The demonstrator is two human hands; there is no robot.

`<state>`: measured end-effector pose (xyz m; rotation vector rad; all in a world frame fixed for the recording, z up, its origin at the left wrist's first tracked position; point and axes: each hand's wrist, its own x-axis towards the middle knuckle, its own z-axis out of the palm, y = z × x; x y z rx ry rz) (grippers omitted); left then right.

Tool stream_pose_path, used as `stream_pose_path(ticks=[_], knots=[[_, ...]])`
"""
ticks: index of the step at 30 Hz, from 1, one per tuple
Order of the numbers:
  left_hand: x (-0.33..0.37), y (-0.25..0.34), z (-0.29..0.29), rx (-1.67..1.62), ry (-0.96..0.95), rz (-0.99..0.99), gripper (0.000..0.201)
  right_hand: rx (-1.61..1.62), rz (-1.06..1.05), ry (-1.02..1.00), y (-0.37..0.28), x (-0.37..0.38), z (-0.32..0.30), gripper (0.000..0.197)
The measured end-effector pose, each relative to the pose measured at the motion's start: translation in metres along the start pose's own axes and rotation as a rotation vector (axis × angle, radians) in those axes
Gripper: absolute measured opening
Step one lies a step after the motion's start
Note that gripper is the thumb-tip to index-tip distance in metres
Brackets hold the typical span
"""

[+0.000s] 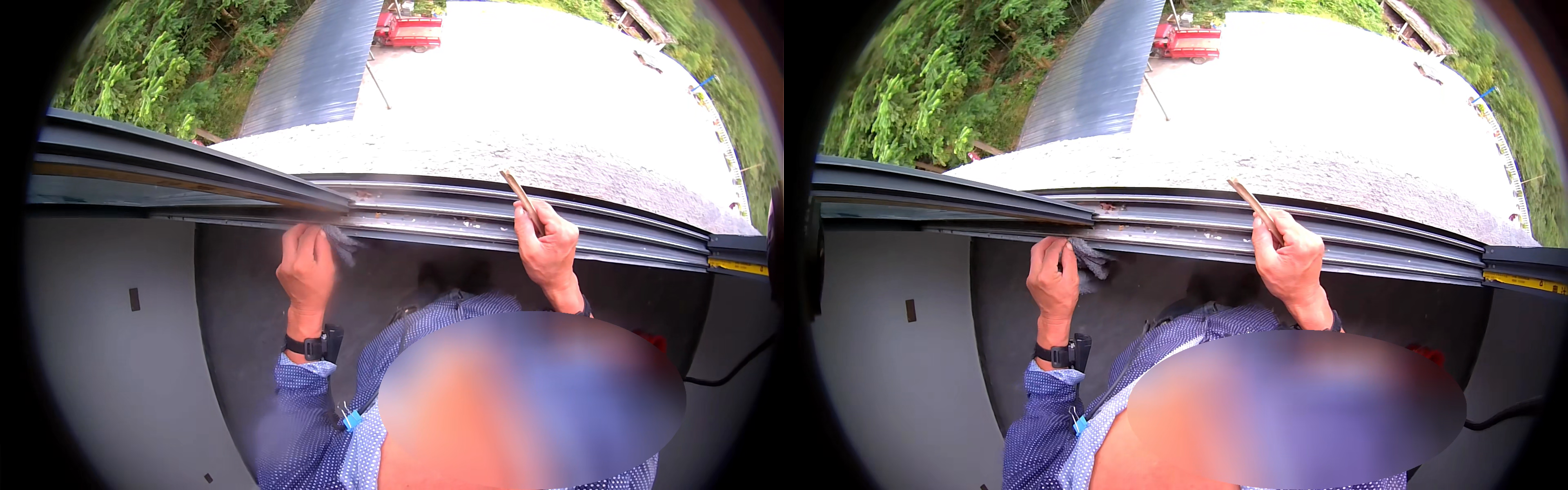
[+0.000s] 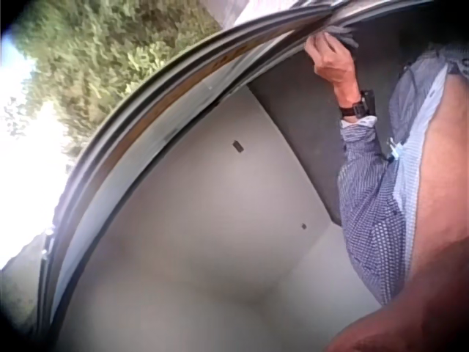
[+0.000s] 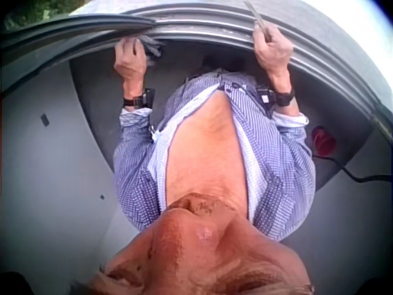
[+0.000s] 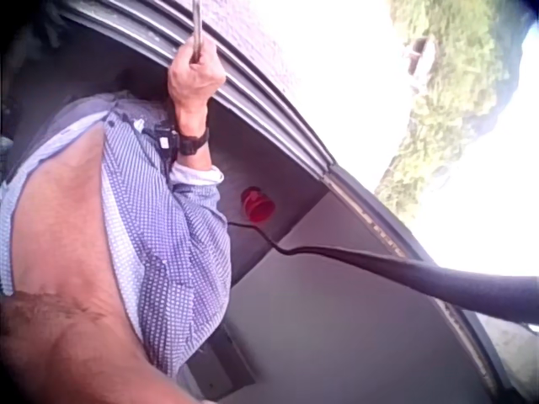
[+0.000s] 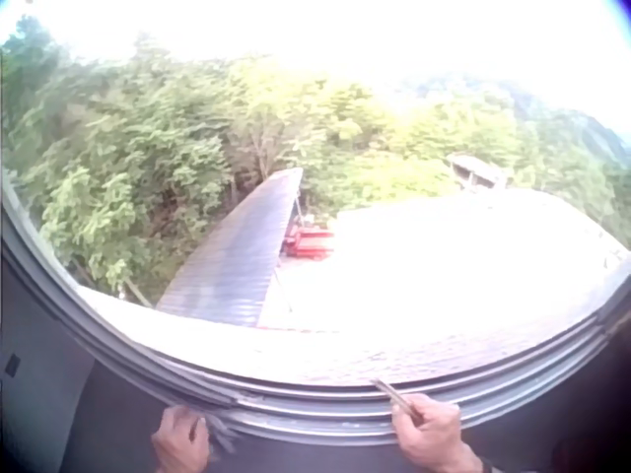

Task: The person cleans a window track by using a wooden stick and a cloth to scrape and wipe out debris from the grooves.

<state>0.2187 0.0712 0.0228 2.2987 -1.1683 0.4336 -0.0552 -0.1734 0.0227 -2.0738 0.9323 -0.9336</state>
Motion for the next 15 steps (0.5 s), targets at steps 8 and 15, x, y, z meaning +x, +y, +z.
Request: stream_pose_path(ticks=[8,15], knots=[[-0.009,0.018,0.012,-0.051,0.011,0.131,0.017,-0.018,-0.029,-0.003,0.003,0.000,0.002,0.009],[-0.012,0.010,0.013,-0.022,-0.056,0.174,0.020,-0.029,-0.010,-0.001,0.000,0.000,0.001,0.010]])
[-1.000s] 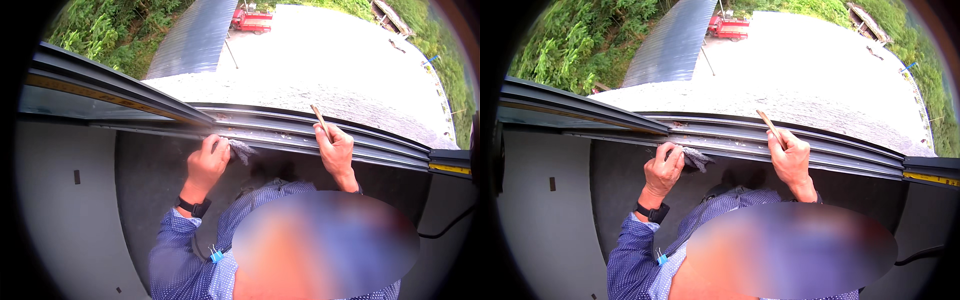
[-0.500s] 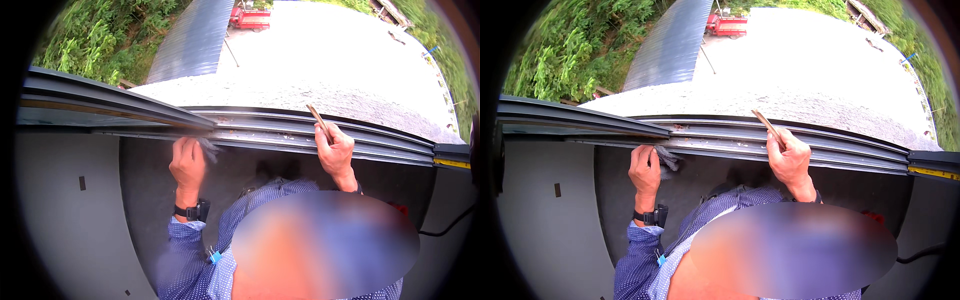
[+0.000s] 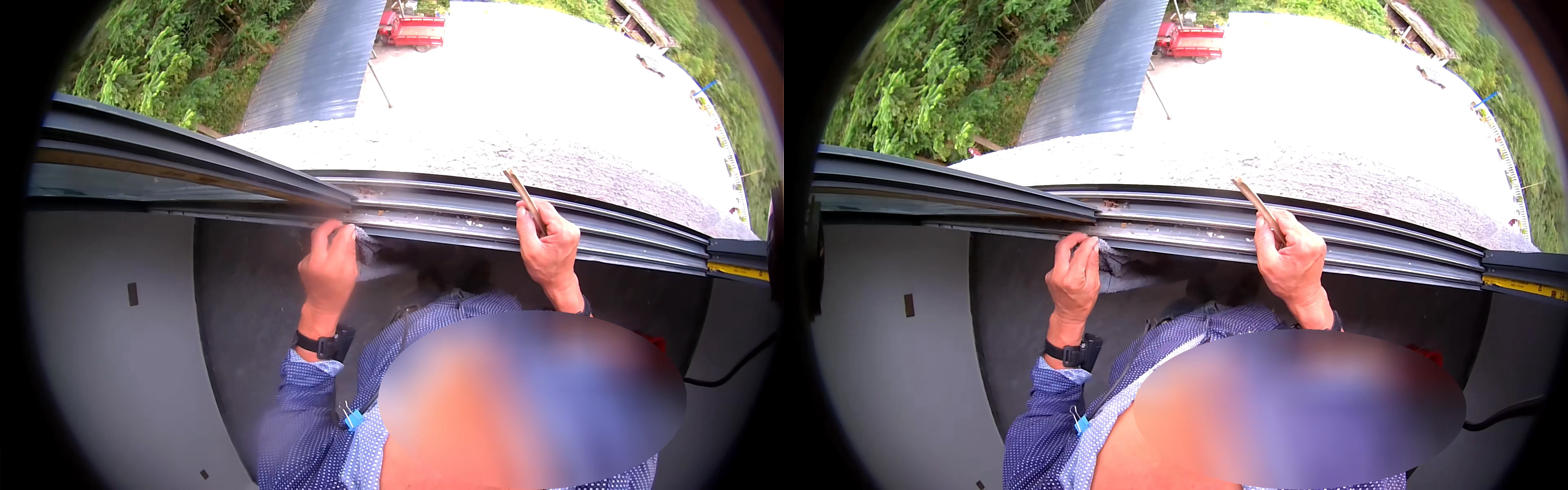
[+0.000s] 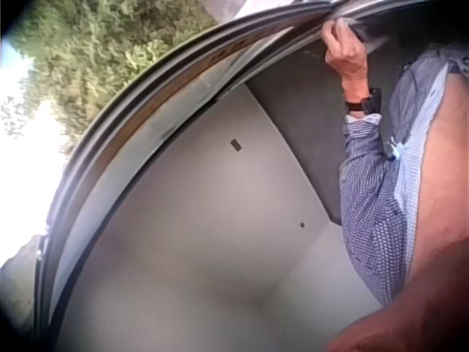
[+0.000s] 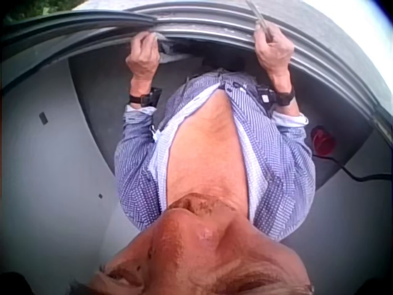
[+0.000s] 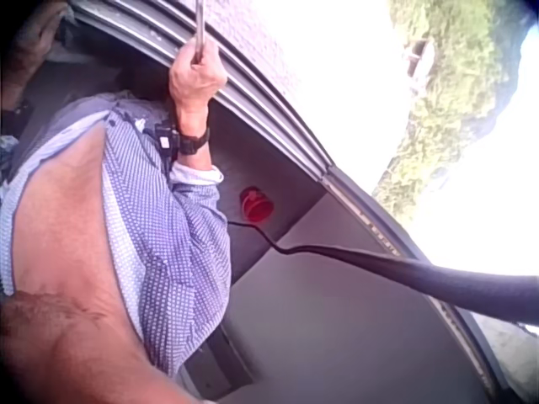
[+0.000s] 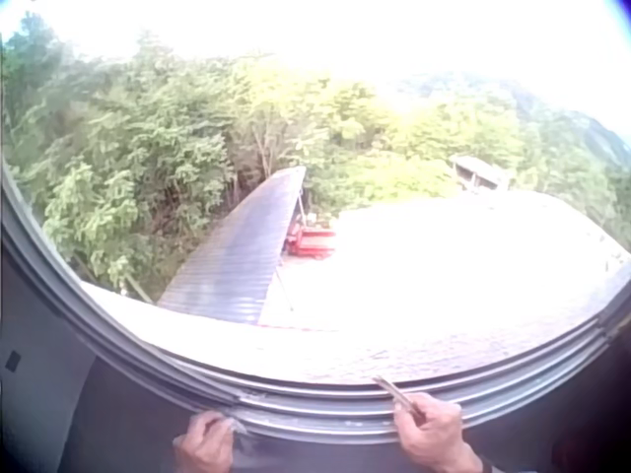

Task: The person cleans a window track by using a wooden stick and a cloth to scrape and wipe out debris from the grooves.

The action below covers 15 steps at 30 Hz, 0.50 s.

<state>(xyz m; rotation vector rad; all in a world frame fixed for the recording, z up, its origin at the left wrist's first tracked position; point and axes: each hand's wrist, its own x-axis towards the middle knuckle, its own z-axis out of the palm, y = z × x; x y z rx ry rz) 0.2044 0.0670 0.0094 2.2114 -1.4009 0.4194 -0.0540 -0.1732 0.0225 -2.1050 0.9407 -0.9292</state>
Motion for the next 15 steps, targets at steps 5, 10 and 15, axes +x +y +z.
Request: stream_pose_path(ticks=[5,10,15], knots=[[0.008,0.008,-0.011,-0.012,-0.059,0.031,0.017,-0.014,0.018,-0.024,0.002,-0.001,-0.001,0.010],[0.007,0.011,-0.003,-0.033,-0.027,0.056,0.019,-0.001,0.013,-0.009,0.000,-0.001,0.000,0.010],[0.013,0.025,-0.002,-0.107,0.013,0.061,0.020,0.007,-0.004,0.036,0.000,0.000,0.003,0.006]])
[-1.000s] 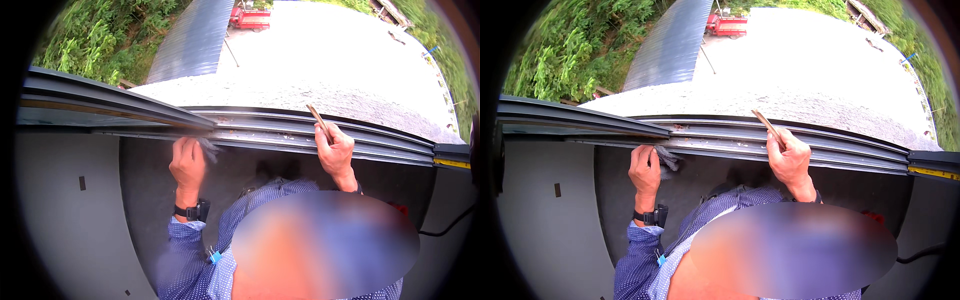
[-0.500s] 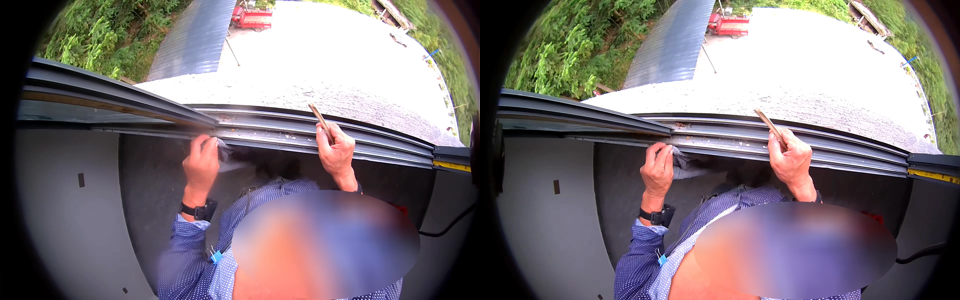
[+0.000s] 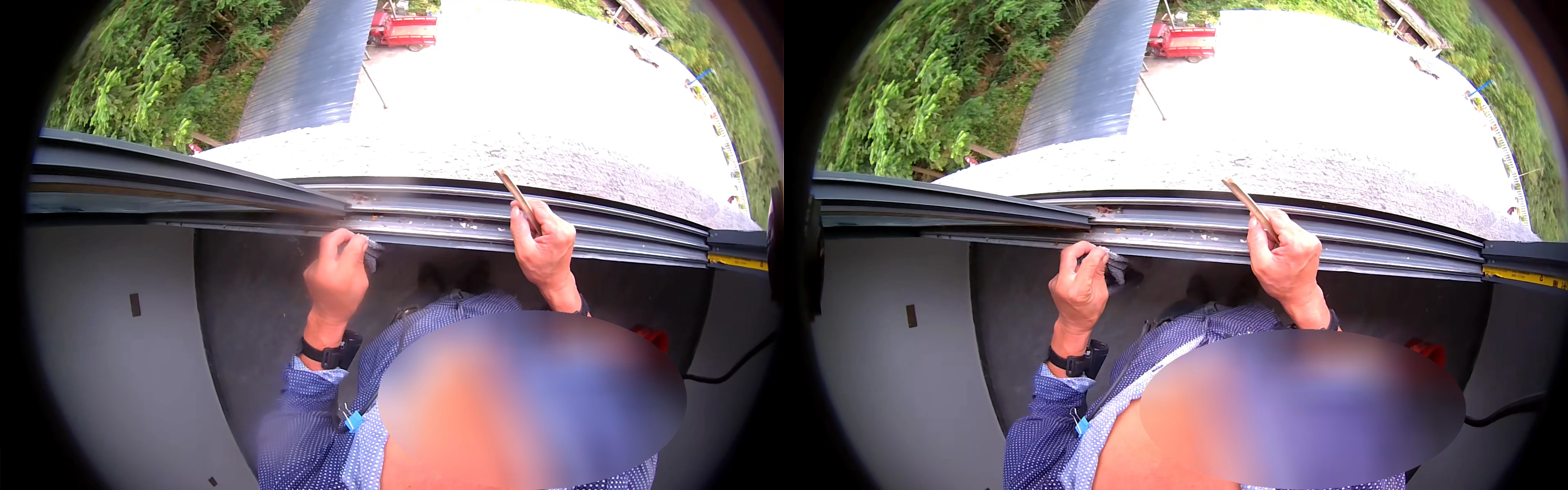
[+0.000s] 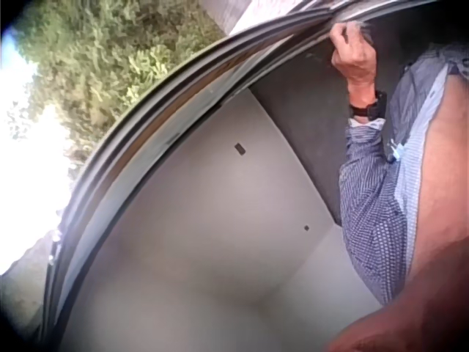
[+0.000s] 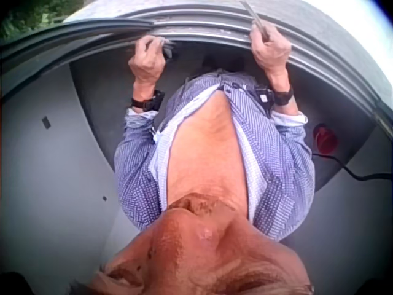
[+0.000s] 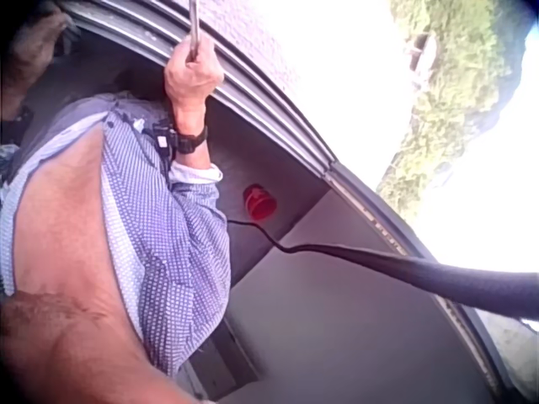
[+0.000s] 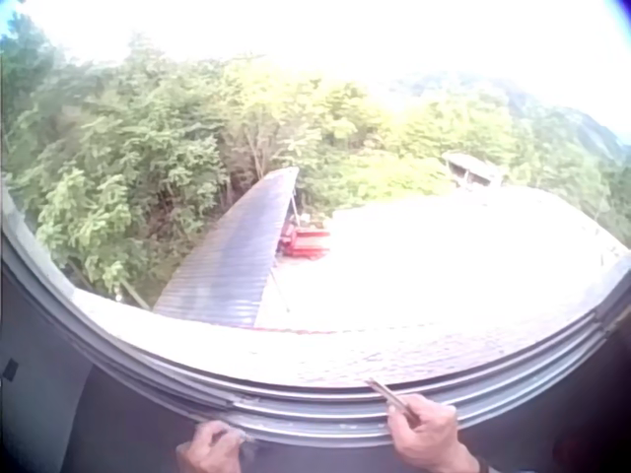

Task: The person cleans a window track by using a wooden stick and a cloth to scrape and wipe out debris from the grooves.

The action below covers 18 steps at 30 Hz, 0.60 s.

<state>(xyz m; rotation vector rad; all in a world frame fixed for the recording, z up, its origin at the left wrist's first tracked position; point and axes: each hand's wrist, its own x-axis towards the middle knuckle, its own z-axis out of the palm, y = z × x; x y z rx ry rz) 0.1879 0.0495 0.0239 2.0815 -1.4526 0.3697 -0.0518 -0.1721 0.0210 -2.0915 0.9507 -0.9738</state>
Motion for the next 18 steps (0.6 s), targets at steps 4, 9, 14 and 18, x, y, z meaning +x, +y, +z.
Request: stream_pose_path(ticks=[4,9,14,18], knots=[[0.015,0.016,0.000,-0.032,0.119,-0.059,0.016,-0.005,0.000,-0.029,0.002,0.001,-0.002,0.008],[0.014,0.027,0.015,-0.012,0.244,-0.124,0.014,-0.003,-0.009,-0.025,0.003,0.000,-0.001,0.009],[-0.007,0.009,0.026,0.025,0.124,-0.040,0.015,-0.002,-0.023,-0.025,0.007,-0.001,0.000,0.010],[-0.008,0.012,0.016,0.022,0.041,-0.005,0.020,-0.009,-0.012,-0.026,0.004,-0.001,-0.001,0.010]])
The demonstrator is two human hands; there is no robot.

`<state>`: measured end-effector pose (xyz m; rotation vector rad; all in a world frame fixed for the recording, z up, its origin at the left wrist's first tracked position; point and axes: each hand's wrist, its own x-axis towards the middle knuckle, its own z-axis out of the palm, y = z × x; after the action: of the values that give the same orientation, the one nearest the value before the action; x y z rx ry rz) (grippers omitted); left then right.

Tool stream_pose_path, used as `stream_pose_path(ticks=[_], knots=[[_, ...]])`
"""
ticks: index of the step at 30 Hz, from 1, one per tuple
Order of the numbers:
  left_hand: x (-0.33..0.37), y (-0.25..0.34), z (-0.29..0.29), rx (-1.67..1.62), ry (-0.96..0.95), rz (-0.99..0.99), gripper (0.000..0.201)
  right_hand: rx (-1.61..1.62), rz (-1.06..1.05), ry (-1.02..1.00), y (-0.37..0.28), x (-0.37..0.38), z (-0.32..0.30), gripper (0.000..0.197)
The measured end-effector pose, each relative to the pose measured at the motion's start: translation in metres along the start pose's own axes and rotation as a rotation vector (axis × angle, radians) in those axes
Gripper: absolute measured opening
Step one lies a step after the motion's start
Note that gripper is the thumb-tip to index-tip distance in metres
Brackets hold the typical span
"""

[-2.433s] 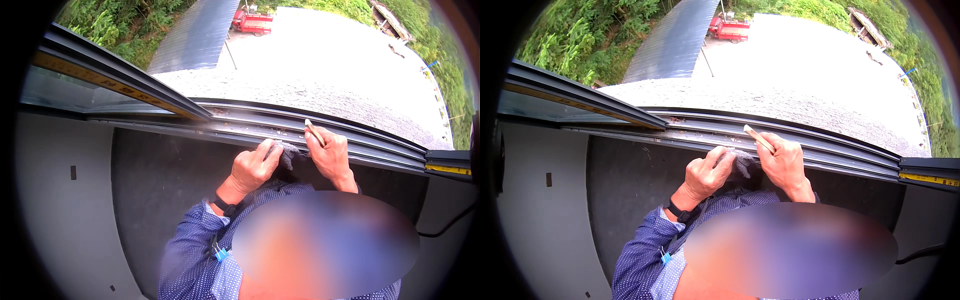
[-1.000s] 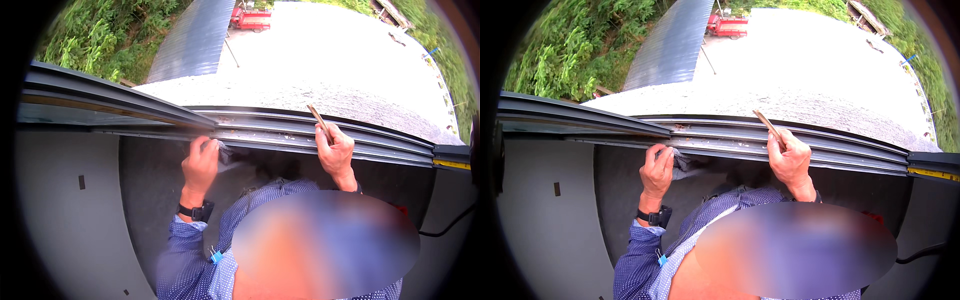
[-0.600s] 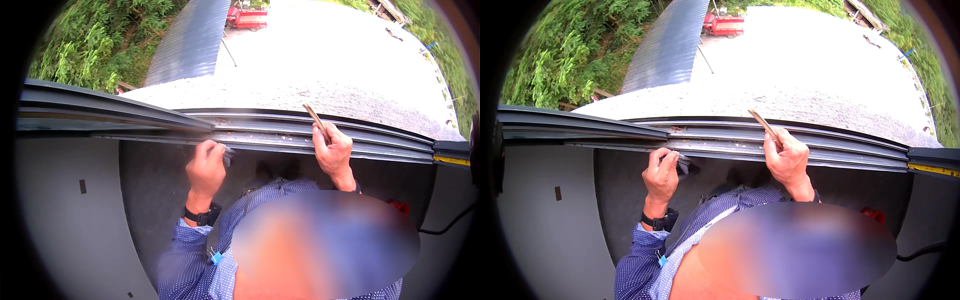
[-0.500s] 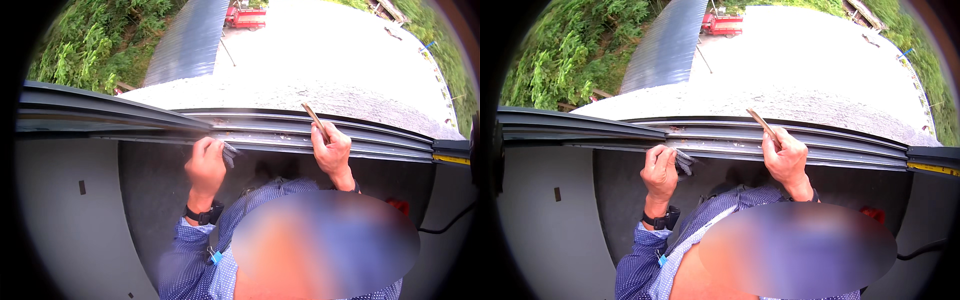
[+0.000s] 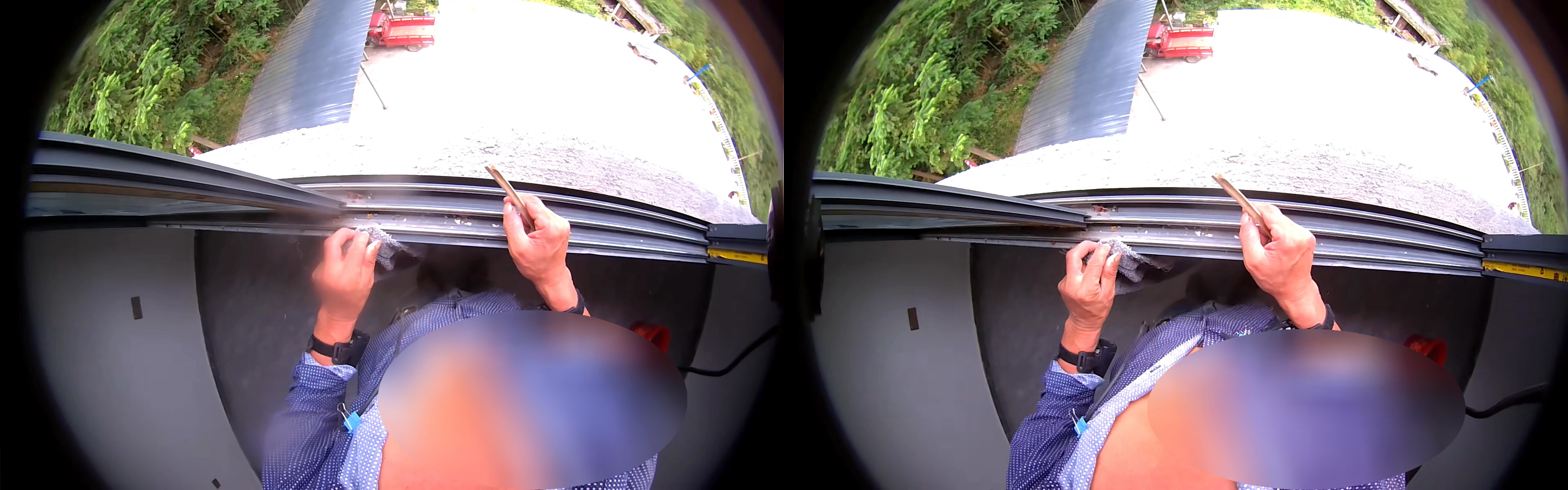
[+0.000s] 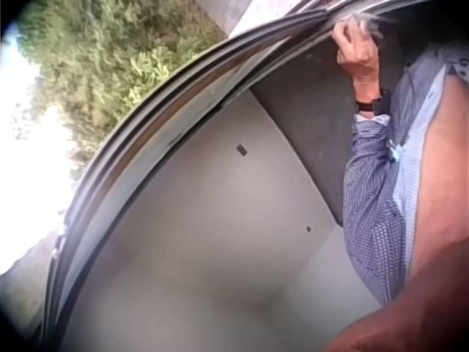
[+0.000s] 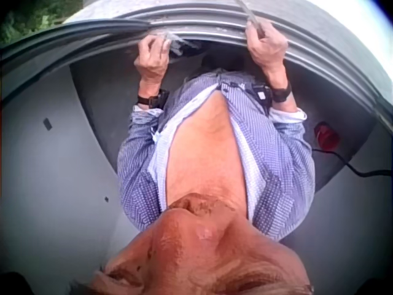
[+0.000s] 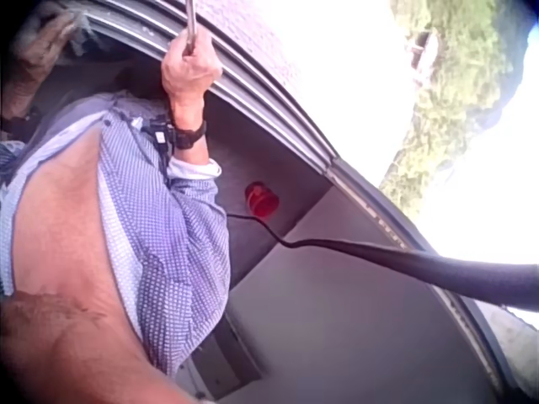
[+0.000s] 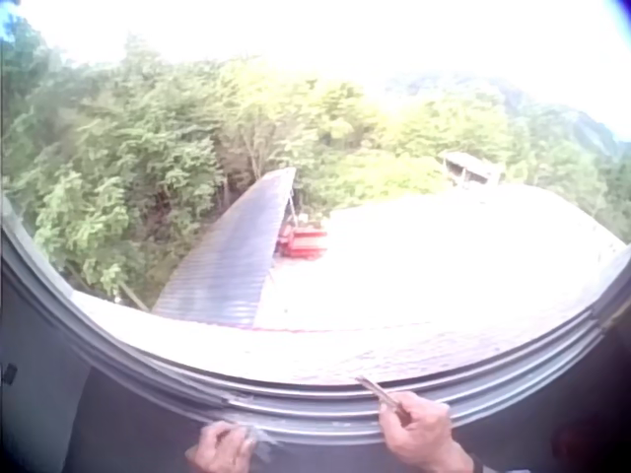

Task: The person cleans a window track by using a wooden stick and a cloth to scrape and wipe out debris from the grooves.

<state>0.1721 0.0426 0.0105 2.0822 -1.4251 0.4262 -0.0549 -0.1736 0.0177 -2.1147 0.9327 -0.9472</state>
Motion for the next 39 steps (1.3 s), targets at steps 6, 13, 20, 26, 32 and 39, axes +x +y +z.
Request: stream_pose_path(ticks=[6,13,20,26,32,39], knots=[[0.001,-0.005,-0.009,0.045,-0.074,0.112,0.029,0.033,-0.006,0.024,-0.003,0.002,0.001,0.010],[0.012,-0.025,-0.028,0.173,-0.230,0.267,0.034,-0.016,-0.010,-0.028,-0.006,0.003,-0.003,0.006],[0.015,-0.071,-0.053,0.300,-0.330,0.251,0.038,-0.025,-0.033,-0.010,0.000,0.000,-0.002,0.008],[0.019,-0.112,-0.077,0.421,-0.394,0.195,0.030,0.019,-0.018,0.003,0.001,-0.001,-0.001,0.009],[0.005,-0.192,-0.105,0.709,-0.422,-0.081,0.026,0.009,-0.044,0.017,-0.004,0.001,-0.002,0.006],[0.006,-0.104,-0.083,0.424,-0.175,-0.076,0.021,-0.005,-0.050,0.049,-0.006,0.002,-0.001,0.005]])
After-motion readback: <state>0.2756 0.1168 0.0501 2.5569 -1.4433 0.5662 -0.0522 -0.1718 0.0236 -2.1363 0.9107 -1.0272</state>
